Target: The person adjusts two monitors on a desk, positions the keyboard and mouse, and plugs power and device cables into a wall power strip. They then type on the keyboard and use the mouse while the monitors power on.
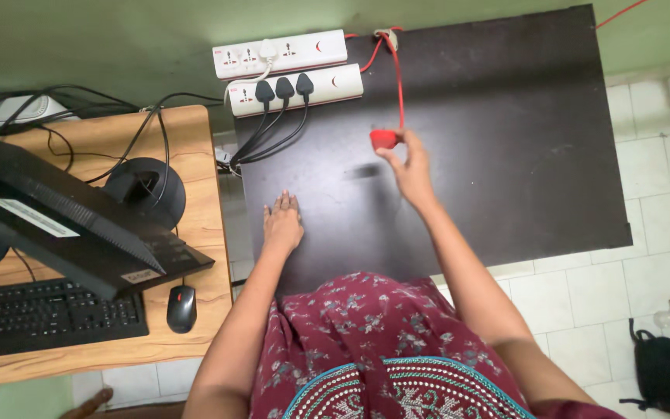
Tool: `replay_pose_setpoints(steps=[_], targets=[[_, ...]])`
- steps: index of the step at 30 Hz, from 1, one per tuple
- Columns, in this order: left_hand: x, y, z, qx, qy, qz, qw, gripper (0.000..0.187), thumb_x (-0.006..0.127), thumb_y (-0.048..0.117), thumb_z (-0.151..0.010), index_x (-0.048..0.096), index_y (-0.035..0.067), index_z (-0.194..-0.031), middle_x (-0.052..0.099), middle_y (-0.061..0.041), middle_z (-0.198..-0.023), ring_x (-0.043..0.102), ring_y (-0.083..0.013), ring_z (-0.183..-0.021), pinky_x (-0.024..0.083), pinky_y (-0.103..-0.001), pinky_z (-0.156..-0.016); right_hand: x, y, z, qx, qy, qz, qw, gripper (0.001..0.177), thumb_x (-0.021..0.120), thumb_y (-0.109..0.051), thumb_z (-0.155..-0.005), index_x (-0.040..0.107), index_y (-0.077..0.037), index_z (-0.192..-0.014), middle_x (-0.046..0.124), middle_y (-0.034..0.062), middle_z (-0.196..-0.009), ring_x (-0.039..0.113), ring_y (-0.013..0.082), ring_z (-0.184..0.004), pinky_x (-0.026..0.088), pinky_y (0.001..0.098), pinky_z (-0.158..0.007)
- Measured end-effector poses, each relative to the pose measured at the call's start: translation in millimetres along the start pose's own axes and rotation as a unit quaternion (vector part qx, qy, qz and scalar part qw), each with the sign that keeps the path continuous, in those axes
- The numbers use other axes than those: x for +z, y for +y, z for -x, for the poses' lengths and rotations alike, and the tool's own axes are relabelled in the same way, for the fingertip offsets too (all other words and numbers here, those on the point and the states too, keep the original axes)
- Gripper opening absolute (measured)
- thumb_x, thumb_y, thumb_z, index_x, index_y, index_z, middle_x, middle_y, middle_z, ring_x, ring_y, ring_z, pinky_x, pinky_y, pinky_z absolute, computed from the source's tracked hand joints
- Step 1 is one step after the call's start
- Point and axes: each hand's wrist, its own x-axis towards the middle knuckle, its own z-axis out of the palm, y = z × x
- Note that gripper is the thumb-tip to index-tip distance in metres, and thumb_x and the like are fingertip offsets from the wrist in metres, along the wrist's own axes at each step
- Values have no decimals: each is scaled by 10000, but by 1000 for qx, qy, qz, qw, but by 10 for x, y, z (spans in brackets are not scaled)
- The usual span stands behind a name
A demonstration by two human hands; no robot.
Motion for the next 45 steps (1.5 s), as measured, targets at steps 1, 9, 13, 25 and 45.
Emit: replay_pose_setpoints(steps=[1, 9, 13, 25, 45], targets=[[15, -14, -9, 0, -1, -2, 1000, 597, 531, 191, -974, 389, 62, -1539, 283, -131, -1660, 307, -279, -1511, 208, -557, -1226, -51, -37, -31, 11, 1, -60, 998, 359, 812, -127, -918, 641, -4, -1209, 709, 108, -1163, 673, 212, -1113, 496, 355, -1049], [-70, 14, 26, 2, -1, 17, 1000, 632, 567, 218, -948, 394, 79, -1540, 257, -122, -1667, 286, -281, -1516, 224, -559, -1203, -170, -506, -99, 90, -43, -278, 955, 298, 783, -82, -929, 638, -16, -1181, 741, 51, -1139, 676, 102, -1052, 534, 269, -1003], [-457, 200, 87, -43, -57, 100, 992, 561, 637, 359, -952, 536, 112, -1445, 375, -144, -1599, 360, -293, -1481, 214, -565, -1213, 6, -617, -69, 102, -65, -228, 966, 290, 801, -66, -911, 643, 0, -1145, 751, 54, -1077, 644, 85, -932, 531, 256, -892], [-1298, 986, 30, 88, 216, 606, 761, 387, 801, 132, -908, 699, -54, -1231, 791, -153, -1058, 769, -173, -963, 605, -307, -913, 515, -499, 38, 101, -89, -235, 963, 196, 689, -79, -1007, 613, 24, -1156, 727, 91, -1065, 692, 135, -987, 561, 275, -906], [-1217, 705, -106, 115, 298, 478, 818, 495, 741, 26, -936, 610, 59, -1412, 672, -164, -1343, 638, -305, -1262, 506, -410, -1082, 742, -842, -363, -48, 11, -80, 996, 435, 755, -68, -972, 567, 11, -1356, 750, 92, -1066, 702, 142, -891, 566, 275, -784]])
